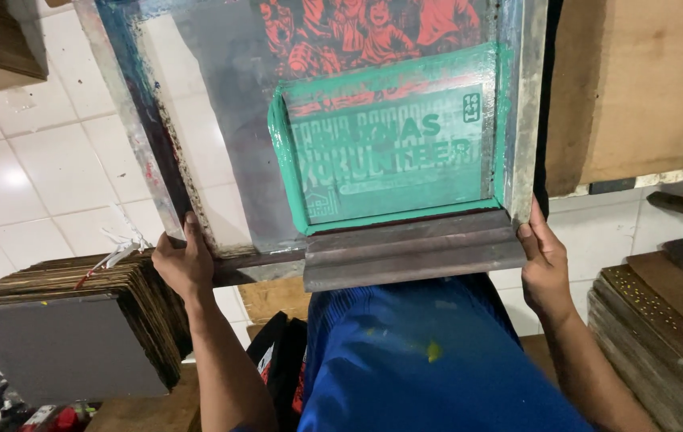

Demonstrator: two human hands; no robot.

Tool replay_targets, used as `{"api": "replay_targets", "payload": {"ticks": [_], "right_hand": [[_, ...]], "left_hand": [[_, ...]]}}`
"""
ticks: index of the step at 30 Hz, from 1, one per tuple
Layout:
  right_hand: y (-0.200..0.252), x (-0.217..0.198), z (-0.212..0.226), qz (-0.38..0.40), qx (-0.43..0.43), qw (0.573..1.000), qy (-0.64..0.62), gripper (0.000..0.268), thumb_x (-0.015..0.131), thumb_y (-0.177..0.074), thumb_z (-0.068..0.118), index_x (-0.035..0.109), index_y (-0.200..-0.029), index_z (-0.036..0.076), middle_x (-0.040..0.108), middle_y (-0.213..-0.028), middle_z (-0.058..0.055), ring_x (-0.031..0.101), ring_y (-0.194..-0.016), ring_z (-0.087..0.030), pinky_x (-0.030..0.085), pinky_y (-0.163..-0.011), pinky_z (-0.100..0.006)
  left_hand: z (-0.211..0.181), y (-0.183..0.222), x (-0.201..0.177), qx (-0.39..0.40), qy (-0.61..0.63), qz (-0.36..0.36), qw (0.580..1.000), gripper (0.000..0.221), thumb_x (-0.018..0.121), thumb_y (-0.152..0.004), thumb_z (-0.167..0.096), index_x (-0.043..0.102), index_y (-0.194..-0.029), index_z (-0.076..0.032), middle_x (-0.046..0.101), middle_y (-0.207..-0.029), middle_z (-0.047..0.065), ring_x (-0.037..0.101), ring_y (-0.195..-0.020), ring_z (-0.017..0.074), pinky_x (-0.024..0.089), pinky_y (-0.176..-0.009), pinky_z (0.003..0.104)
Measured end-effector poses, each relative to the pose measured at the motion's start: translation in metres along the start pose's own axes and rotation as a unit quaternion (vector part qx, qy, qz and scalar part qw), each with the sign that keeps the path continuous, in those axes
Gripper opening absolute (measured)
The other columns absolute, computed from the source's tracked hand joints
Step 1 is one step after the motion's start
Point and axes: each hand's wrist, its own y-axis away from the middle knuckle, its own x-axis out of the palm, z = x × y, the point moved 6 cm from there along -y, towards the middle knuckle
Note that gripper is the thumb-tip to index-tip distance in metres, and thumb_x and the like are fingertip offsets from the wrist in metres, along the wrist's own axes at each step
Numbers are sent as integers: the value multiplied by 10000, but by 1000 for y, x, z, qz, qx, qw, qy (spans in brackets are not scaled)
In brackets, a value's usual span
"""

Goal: Manually screen printing a graphic onto a black t-shirt using a screen frame and squeegee

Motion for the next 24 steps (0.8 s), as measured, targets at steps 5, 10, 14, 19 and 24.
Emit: {"api": "replay_targets", "payload": {"ticks": [5,10,14,19,24], "right_hand": [[0,0,6,2,13,1000,15,479,399,-1104,28,374,-1582,27,402,-1595,-178,300,-1475,-245,247,-1236,-495],[-3,-13,-2,12,15,999,40,475,409,-1102,36,389,-1577,34,428,-1576,-192,326,-1472,-277,261,-1223,-516],[-18,-27,20,14,-31,978,205,390,498,-1107,90,544,-1487,20,589,-1408,-226,495,-1249,-298,407,-1015,-450],[-72,-13,46,-37,-189,941,278,308,472,-1164,130,615,-1394,-17,666,-1329,-182,535,-1271,-347,380,-1075,-505],[-105,10,35,-34,-252,948,189,427,431,-1149,25,470,-1574,36,465,-1539,-280,378,-1440,-437,248,-1203,-579]], "left_hand": [[-4,-1,0,-16,-19,1,1000,600,765,-1033,-515,547,-686,-76,488,-502,102,509,-448,272,395,-530,411],[14,-7,2,-21,-26,17,999,616,764,-1003,-574,577,-728,-56,526,-545,143,543,-505,309,424,-567,437],[-14,-5,-4,-24,-28,43,998,665,712,-990,-633,461,-735,-73,427,-569,86,404,-562,221,337,-558,433],[-20,-5,-4,-24,-27,55,998,674,686,-1006,-599,359,-709,-90,358,-570,28,309,-582,152,279,-544,442],[25,-16,7,-22,-19,48,998,673,751,-1045,-649,608,-773,-51,558,-563,135,589,-538,288,459,-574,404]]}}
